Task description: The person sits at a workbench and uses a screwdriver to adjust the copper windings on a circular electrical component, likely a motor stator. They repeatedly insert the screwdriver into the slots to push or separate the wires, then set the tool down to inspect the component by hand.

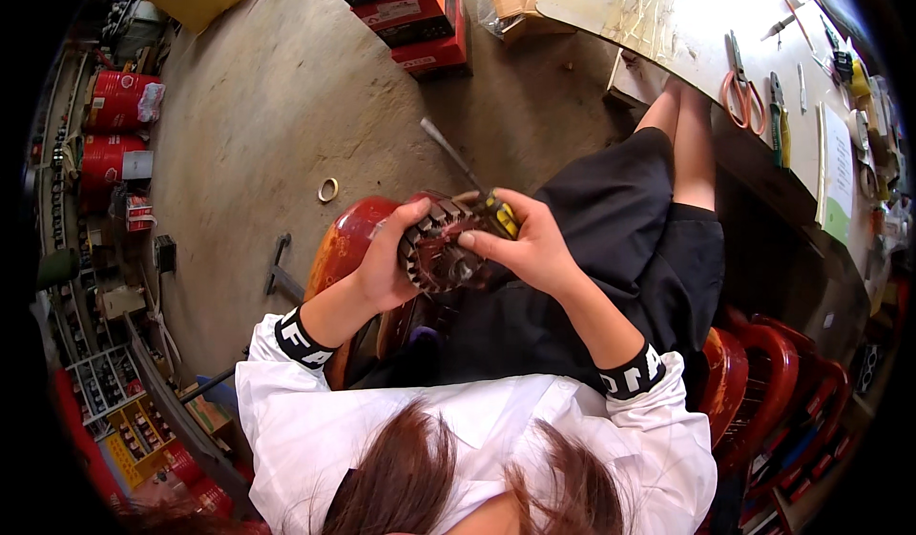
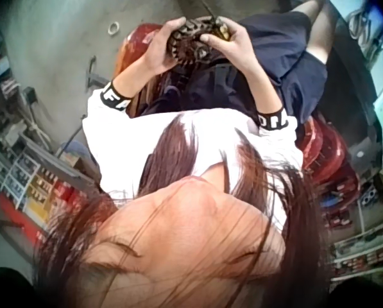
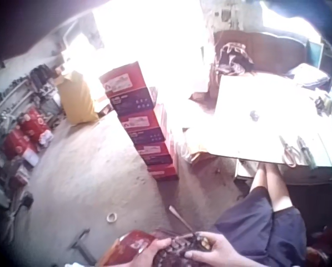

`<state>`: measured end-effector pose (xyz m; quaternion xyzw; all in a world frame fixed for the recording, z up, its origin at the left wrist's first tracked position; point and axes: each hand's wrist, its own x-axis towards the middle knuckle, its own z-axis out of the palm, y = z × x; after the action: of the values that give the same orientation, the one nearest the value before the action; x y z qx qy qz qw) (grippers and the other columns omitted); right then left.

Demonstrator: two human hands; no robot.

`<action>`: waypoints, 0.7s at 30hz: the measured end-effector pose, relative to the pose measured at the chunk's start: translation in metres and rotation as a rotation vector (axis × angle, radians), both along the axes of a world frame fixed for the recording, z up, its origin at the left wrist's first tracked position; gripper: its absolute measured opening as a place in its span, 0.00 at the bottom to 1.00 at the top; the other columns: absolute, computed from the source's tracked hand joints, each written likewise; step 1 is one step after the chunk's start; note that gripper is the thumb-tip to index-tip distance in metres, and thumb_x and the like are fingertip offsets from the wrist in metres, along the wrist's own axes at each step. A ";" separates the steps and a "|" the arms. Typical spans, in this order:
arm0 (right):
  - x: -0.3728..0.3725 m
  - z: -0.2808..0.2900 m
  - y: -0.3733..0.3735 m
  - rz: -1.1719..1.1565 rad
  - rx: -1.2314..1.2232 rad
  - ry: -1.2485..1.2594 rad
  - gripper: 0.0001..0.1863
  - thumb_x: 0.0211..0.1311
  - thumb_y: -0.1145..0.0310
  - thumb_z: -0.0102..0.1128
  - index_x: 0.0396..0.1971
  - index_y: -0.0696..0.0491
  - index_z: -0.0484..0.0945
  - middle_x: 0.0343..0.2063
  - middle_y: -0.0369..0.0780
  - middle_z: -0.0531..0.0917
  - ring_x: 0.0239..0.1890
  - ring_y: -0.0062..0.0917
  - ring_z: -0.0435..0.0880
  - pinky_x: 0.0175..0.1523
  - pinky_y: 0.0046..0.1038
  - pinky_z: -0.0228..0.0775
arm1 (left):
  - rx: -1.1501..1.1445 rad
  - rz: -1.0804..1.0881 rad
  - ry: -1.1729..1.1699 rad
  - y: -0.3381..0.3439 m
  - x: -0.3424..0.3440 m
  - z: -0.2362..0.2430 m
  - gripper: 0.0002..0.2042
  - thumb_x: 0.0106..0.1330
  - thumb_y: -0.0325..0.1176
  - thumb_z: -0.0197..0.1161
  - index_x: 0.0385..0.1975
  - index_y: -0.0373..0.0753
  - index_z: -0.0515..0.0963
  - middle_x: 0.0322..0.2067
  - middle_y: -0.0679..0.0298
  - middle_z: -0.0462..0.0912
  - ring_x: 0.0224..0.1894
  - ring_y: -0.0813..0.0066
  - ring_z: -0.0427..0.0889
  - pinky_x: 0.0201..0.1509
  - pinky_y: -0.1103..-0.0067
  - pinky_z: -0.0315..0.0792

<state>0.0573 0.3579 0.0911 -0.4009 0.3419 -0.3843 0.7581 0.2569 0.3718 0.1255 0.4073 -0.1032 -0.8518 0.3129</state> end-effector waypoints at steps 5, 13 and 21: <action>0.006 0.027 0.000 -0.130 -0.094 0.111 0.19 0.56 0.74 0.69 0.48 0.60 0.76 0.38 0.35 0.83 0.39 0.13 0.79 0.47 0.19 0.72 | -0.023 0.090 -0.130 0.003 0.000 -0.002 0.21 0.69 0.48 0.53 0.54 0.39 0.73 0.45 0.63 0.82 0.43 0.72 0.83 0.50 0.72 0.79; 0.012 0.025 0.004 -0.132 -0.109 0.175 0.17 0.59 0.71 0.67 0.45 0.61 0.75 0.34 0.36 0.82 0.37 0.14 0.77 0.45 0.18 0.71 | -0.038 0.104 -0.179 -0.001 -0.012 0.006 0.18 0.69 0.46 0.56 0.50 0.41 0.75 0.38 0.70 0.81 0.40 0.83 0.80 0.45 0.82 0.76; -0.019 0.033 0.022 -0.132 -0.039 0.368 0.12 0.71 0.68 0.52 0.45 0.61 0.75 0.22 0.32 0.72 0.25 0.12 0.66 0.31 0.18 0.60 | -0.085 0.222 -0.166 -0.007 -0.005 0.004 0.16 0.67 0.41 0.56 0.49 0.40 0.72 0.39 0.66 0.79 0.39 0.80 0.80 0.45 0.80 0.76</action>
<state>0.0382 0.3799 0.1246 -0.4555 0.4927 -0.3602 0.6481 0.2520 0.3648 0.1294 0.4714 -0.1193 -0.7703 0.4125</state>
